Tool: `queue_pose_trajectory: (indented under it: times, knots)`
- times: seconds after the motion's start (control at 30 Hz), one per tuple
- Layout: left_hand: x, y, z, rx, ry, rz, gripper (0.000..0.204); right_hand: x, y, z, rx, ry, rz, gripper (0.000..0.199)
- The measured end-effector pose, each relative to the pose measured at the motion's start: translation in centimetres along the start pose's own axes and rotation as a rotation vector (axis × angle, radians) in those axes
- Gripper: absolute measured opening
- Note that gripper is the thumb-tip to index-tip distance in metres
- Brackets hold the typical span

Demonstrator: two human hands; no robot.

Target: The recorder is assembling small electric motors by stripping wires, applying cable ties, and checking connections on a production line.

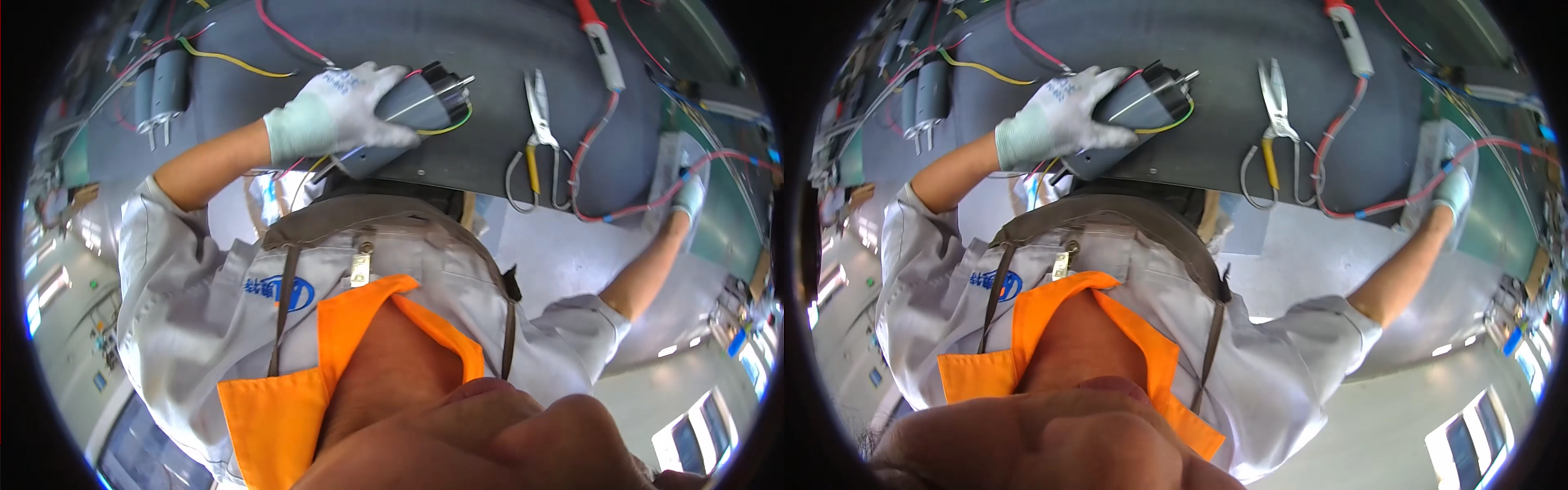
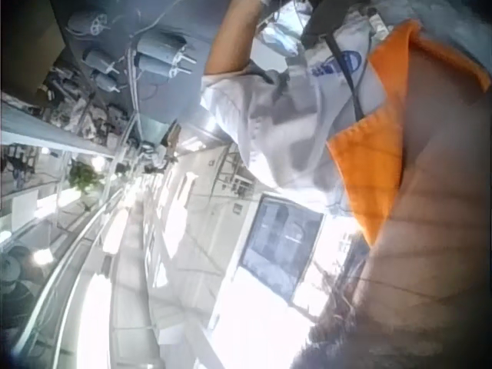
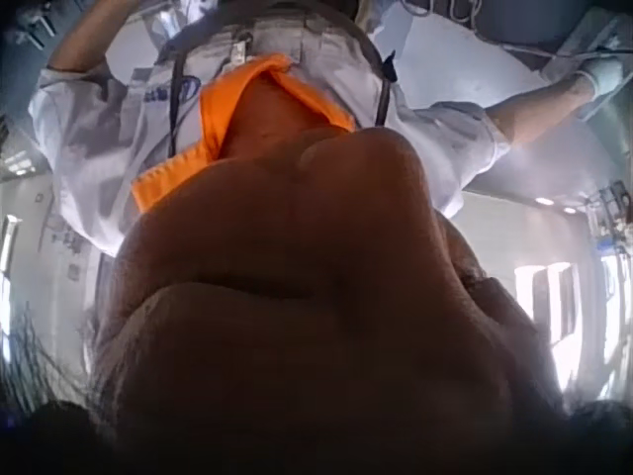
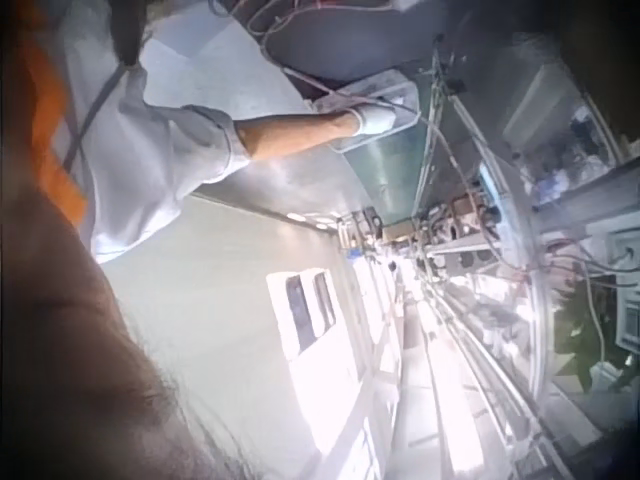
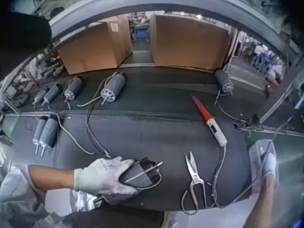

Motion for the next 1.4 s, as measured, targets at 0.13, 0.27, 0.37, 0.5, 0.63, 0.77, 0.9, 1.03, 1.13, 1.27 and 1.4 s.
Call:
queue_pose_trajectory:
  times: [0.13, 0.27, 0.37, 0.5, 0.63, 0.77, 0.9, 1.03, 1.13, 1.27, 1.4]
  knots:
    - [5.4, 0.8, 0.8, 0.222, -0.356, -0.136, 0.078, 1.4, 0.1, 0.8, 0.050, 0.186, 0.090, 0.039]
    - [7.3, 1.7, -0.1, 0.266, -0.441, -0.077, 0.066, 8.0, -5.1, -1.2, 0.019, -0.332, -0.100, 0.041]
    - [7.7, 2.3, -1.0, 0.316, -0.503, -0.029, 0.052, 6.4, -5.7, -0.8, 0.148, -0.150, -0.008, 0.038]
    - [8.3, 2.1, -1.3, 0.365, -0.625, -0.141, 0.037, 8.7, -6.1, 0.5, 0.064, -0.272, -0.175, 0.032]
    - [7.9, 2.2, -1.5, 0.317, -0.432, -0.099, 0.040, 8.0, -8.5, -4.0, 0.027, 0.033, -0.188, 0.026]
    - [7.4, 1.9, -1.0, 0.179, -0.076, 0.110, 0.044, 14.4, -15.2, -11.9, -0.496, 0.059, -0.342, 0.018]
    - [7.1, 0.6, -0.5, 0.311, -0.435, 0.006, 0.046, 29.5, -25.4, -10.2, -0.153, 0.878, -0.175, 0.024]
    - [8.0, 0.0, -1.6, 0.535, -0.640, -0.141, 0.050, 37.9, -30.8, 0.9, 0.697, 1.275, 0.066, 0.039]
    - [9.1, -0.7, -2.5, 0.554, -0.717, -0.191, 0.057, 42.3, -33.7, 7.0, 1.044, 1.570, 0.336, 0.034]
    - [10.2, 0.5, -1.7, 0.428, -0.665, -0.015, 0.080, 45.3, -33.7, 11.0, 1.155, 1.683, 0.286, 0.026]
    - [4.4, 3.9, -3.9, 0.438, -0.154, 0.044, 0.066, 45.9, -32.9, 12.2, 1.120, 1.683, 0.265, 0.020]
Point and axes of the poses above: each hand's wrist, its own y-axis towards the middle knuckle, its own z-axis out of the palm, x = y × z, the point moved 4 cm from there along y, towards the middle knuckle, and after that the axes turned 14 degrees about y, right-handed, at the moved point
